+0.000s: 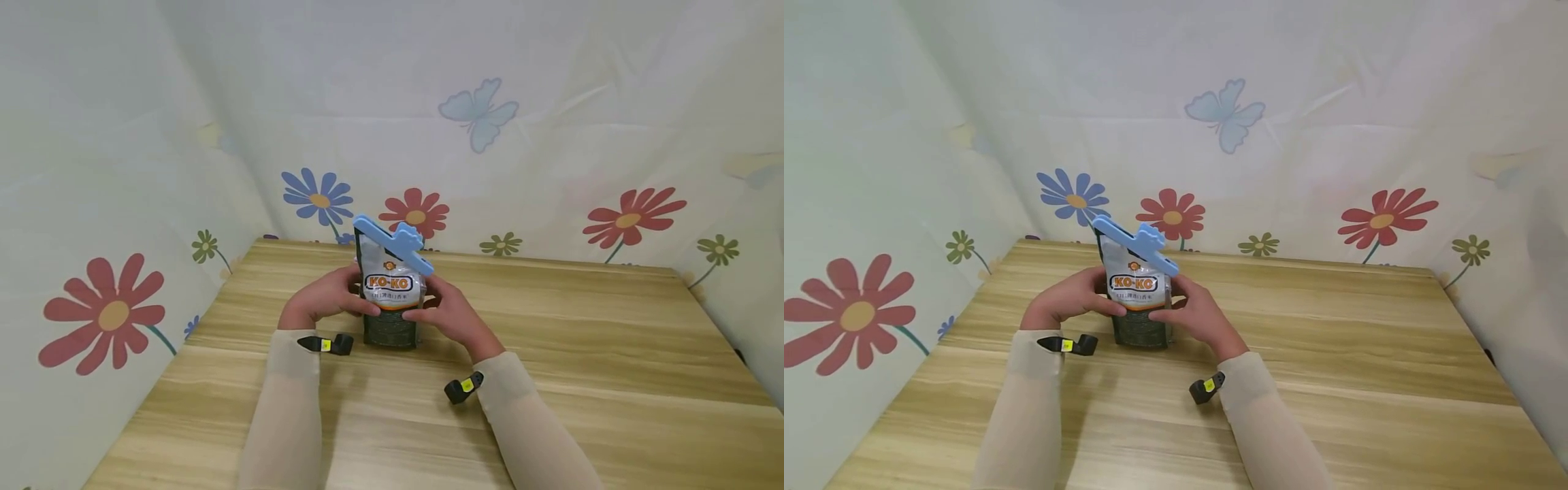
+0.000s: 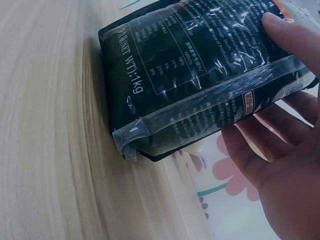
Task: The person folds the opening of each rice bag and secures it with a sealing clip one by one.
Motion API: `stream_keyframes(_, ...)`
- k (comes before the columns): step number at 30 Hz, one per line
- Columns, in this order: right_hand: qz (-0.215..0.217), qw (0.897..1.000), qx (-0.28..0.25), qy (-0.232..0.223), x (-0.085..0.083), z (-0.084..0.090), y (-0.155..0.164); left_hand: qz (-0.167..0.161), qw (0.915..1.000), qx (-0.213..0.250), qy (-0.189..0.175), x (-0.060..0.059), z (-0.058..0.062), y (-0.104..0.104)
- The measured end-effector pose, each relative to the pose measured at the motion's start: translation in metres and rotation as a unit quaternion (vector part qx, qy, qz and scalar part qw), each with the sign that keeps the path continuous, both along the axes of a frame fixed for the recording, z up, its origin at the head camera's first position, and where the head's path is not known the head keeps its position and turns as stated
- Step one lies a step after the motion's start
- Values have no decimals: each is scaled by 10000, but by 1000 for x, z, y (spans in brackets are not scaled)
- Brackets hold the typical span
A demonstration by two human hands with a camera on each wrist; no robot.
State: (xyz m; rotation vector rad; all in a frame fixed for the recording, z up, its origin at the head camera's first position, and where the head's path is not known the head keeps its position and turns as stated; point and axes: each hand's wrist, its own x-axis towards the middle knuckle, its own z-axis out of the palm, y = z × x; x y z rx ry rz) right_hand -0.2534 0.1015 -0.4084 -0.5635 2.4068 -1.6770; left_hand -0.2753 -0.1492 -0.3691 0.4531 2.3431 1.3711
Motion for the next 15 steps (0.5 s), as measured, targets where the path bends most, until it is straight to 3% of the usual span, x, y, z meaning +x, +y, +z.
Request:
stream_keyframes(6,-13,9999,-5,142,-6,-11,1,48,9992,-198,356,1,2,1)
stream_keyframes(15,41,9992,-68,392,-5,-5,8,141,9958,-229,881,0,3,4)
